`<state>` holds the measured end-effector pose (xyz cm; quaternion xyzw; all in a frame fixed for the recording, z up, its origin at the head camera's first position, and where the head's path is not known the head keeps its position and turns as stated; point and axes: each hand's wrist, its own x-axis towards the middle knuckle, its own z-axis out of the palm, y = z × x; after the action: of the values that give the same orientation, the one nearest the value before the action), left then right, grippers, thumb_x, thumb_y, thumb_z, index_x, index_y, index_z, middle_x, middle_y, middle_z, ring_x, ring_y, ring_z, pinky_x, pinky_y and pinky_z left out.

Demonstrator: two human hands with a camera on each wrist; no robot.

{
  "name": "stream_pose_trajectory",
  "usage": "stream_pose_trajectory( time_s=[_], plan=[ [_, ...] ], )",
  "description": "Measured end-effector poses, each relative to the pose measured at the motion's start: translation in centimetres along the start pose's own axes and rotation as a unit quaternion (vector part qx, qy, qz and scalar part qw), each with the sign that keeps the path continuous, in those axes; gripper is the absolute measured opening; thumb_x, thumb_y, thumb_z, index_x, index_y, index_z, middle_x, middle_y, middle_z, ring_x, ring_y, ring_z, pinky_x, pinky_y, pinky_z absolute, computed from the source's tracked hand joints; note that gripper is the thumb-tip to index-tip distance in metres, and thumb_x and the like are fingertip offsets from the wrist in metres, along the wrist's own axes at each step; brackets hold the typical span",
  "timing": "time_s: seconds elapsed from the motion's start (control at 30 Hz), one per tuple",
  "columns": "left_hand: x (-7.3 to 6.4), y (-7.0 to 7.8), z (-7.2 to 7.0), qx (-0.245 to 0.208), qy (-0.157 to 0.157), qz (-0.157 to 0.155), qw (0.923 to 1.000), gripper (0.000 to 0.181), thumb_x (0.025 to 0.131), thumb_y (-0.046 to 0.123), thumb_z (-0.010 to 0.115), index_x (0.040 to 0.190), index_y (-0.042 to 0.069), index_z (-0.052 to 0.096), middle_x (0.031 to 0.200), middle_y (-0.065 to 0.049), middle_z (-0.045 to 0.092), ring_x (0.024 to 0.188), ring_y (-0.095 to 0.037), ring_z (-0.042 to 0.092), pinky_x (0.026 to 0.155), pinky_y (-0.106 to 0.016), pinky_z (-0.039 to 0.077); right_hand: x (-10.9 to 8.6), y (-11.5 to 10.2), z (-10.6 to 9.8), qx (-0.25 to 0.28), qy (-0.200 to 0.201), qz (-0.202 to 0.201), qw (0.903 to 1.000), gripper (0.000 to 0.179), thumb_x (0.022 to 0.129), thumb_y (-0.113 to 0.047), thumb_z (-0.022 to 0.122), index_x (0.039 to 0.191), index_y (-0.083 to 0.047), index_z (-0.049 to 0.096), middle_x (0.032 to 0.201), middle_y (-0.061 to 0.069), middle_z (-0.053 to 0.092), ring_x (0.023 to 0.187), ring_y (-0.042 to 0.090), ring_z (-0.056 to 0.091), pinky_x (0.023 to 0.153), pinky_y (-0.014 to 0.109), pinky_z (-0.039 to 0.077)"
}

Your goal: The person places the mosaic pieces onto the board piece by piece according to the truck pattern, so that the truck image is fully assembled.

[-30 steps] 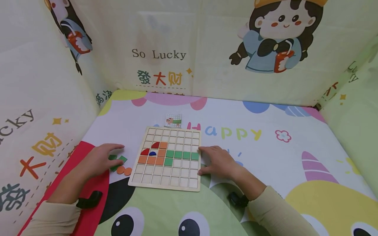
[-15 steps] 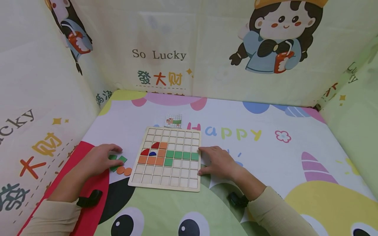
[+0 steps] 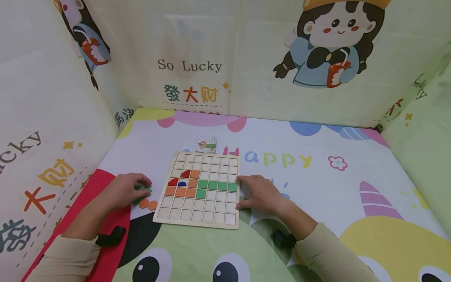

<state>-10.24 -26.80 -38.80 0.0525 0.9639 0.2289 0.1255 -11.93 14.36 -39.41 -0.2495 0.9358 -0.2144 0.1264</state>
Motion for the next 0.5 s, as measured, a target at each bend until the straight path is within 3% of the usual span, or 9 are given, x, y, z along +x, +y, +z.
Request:
stream_pose_trajectory(
  time_s=[0.23, 0.5],
  plan=[
    [-0.36, -0.20, -0.57, 0.007, 0.000, -0.017, 0.9998, 0.054, 0.073, 0.025, 0.090, 0.112, -0.002, 0.065, 0.106, -0.020, 0.065, 0.096, -0.037, 0.057, 0.069, -0.039, 0.059, -0.05, 0.02, -0.01, 0.002, -0.001, -0.001, 1.0000, 0.084, 0.078, -0.044, 0.084, 0.146, -0.007, 0.050, 0.142, 0.010, 0.055, 0.131, 0.033, 0.046, 0.102, 0.055, 0.040],
    [-0.26, -0.13, -0.57, -0.008, -0.009, -0.009, 0.9999, 0.049, 0.076, 0.021, 0.088, 0.112, -0.002, 0.066, 0.106, -0.019, 0.065, 0.096, -0.036, 0.057, 0.070, -0.040, 0.059, -0.08, 0.09, 0.01, -0.003, 0.002, -0.005, 1.0000, 0.084, 0.078, -0.043, 0.084, 0.146, -0.007, 0.049, 0.142, 0.011, 0.055, 0.131, 0.034, 0.046, 0.101, 0.056, 0.040]
  ],
)
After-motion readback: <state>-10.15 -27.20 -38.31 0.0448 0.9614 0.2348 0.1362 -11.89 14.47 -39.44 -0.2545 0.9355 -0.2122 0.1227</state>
